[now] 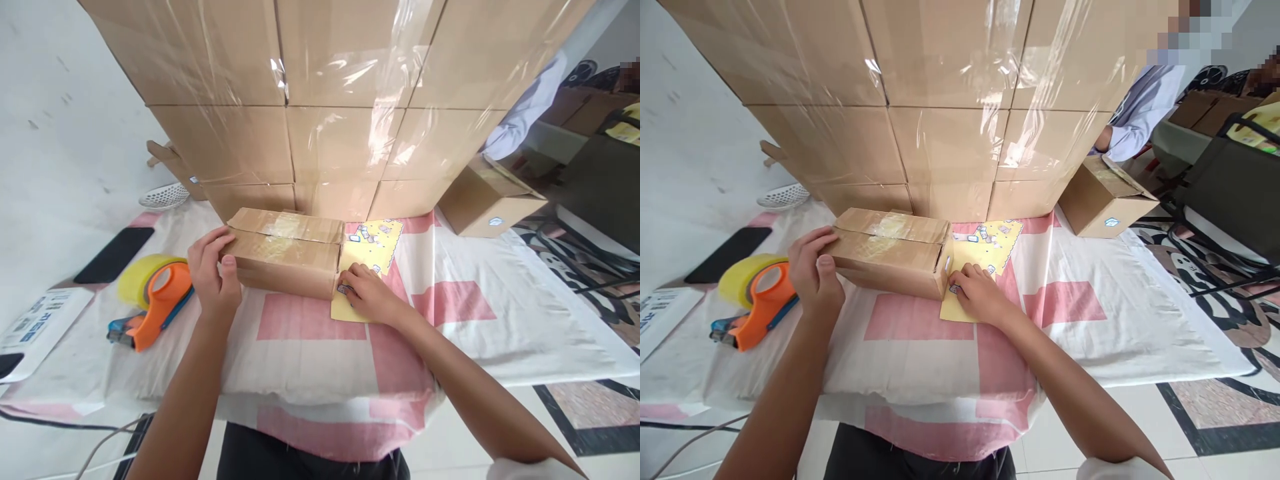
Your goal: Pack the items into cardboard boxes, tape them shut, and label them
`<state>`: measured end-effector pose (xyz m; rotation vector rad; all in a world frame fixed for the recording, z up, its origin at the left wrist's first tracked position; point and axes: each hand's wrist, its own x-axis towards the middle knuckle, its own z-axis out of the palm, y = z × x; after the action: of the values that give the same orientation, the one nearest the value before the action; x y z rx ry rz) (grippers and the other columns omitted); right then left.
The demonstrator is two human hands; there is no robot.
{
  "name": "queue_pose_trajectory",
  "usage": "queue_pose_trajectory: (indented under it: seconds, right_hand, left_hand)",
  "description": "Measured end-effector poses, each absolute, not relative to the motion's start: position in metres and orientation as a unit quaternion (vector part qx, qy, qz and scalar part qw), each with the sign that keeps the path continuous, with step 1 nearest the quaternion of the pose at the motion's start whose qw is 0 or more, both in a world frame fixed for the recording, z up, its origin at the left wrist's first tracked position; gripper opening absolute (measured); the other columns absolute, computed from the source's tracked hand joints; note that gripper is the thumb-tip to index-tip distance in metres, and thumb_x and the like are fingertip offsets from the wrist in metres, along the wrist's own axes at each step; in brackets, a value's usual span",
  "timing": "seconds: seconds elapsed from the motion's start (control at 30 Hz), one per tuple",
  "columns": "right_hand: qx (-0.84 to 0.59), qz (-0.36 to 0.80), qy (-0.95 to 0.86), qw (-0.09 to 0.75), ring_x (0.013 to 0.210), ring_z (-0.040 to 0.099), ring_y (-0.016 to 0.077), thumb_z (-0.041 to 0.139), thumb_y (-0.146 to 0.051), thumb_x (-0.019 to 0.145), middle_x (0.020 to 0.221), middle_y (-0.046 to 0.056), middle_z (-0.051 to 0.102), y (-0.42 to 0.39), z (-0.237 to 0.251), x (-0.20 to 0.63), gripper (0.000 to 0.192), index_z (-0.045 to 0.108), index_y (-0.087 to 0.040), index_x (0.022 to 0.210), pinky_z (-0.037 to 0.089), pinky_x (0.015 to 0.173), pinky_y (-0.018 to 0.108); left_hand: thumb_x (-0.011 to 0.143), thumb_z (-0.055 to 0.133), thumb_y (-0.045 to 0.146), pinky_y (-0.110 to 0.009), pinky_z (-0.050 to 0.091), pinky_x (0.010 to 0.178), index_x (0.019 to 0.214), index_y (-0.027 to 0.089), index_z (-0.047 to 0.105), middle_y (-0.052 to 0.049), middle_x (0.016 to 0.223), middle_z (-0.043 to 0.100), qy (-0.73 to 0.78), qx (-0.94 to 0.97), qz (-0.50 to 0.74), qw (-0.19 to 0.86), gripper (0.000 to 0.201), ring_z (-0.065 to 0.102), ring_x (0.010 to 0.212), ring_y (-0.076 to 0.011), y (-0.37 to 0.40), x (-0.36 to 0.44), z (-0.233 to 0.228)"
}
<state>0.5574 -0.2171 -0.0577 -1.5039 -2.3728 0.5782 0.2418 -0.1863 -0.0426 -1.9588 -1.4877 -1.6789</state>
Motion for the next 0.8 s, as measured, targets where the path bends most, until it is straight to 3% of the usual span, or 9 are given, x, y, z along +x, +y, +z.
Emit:
queue_pose_trajectory:
  seconds: [0.27, 0.4, 0.47, 0.63, 0.73, 0.8]
  right_hand:
    - [-0.537, 0.209, -0.811, 0.100, 0.101, 0.050, 0.0256, 0.045, -0.010, 0.089, 0.103, 0.007, 0.055, -0.222, -0.051, 0.552, 0.022, 0.062, -0.021, 0.098, 0.044, 0.091, 0.042]
    - [-0.535, 0.256, -0.777, 0.209, 0.091, 0.057, 0.0196, 0.046, -0.011, 0.089, 0.105, 0.006, 0.059, -0.208, -0.049, 0.568, 0.027, 0.063, -0.021, 0.107, 0.048, 0.084, 0.034]
    - [-0.575, 0.218, -0.751, 0.241, 0.088, 0.060, 0.0169, 0.046, -0.013, 0.093, 0.108, 0.007, 0.062, -0.188, -0.041, 0.580, 0.025, 0.063, -0.020, 0.110, 0.049, 0.082, 0.031]
    - [-0.658, 0.104, -0.730, 0.155, 0.096, 0.065, 0.0251, 0.063, -0.032, 0.092, 0.109, 0.012, 0.069, -0.123, -0.026, 0.588, 0.016, 0.070, -0.019, 0.099, 0.047, 0.079, 0.034]
    - [-0.657, 0.107, -0.734, 0.132, 0.095, 0.066, 0.0291, 0.066, -0.021, 0.085, 0.100, 0.013, 0.072, -0.099, -0.030, 0.581, 0.005, 0.068, -0.017, 0.083, 0.045, 0.077, 0.035]
    - [-0.657, 0.108, -0.734, 0.137, 0.092, 0.066, 0.0289, 0.061, -0.013, 0.085, 0.095, 0.014, 0.072, -0.092, -0.032, 0.580, 0.011, 0.063, -0.017, 0.075, 0.044, 0.075, 0.035]
  left_hand:
    - [0.106, 0.035, 0.042, -0.052, 0.043, 0.112, 0.124, 0.021, 0.065, -0.004, 0.138, 0.063, -0.495, -0.682, -0.534, 0.061, 0.040, 0.056, 0.132, -0.0266, -0.189, 0.234, -0.043]
    - [0.106, 0.032, 0.048, -0.051, 0.044, 0.110, 0.121, 0.021, 0.066, -0.003, 0.136, 0.064, -0.515, -0.671, -0.531, 0.059, 0.045, 0.057, 0.132, -0.0269, -0.190, 0.237, -0.041]
    - [0.105, 0.031, 0.052, -0.048, 0.046, 0.107, 0.116, 0.021, 0.068, -0.003, 0.131, 0.067, -0.517, -0.658, -0.543, 0.065, 0.049, 0.060, 0.129, -0.0269, -0.188, 0.238, -0.042]
    - [0.106, 0.036, 0.043, -0.049, 0.045, 0.109, 0.117, 0.018, 0.068, -0.006, 0.131, 0.067, -0.486, -0.670, -0.556, 0.078, 0.042, 0.060, 0.128, -0.0272, -0.183, 0.236, -0.046]
    - [0.104, 0.039, 0.039, -0.050, 0.046, 0.108, 0.116, 0.016, 0.069, -0.012, 0.130, 0.068, -0.474, -0.670, -0.564, 0.093, 0.039, 0.061, 0.124, -0.0279, -0.182, 0.235, -0.047]
    - [0.103, 0.040, 0.039, -0.050, 0.047, 0.107, 0.113, 0.017, 0.069, -0.014, 0.127, 0.068, -0.472, -0.662, -0.574, 0.098, 0.038, 0.061, 0.121, -0.0281, -0.182, 0.235, -0.047]
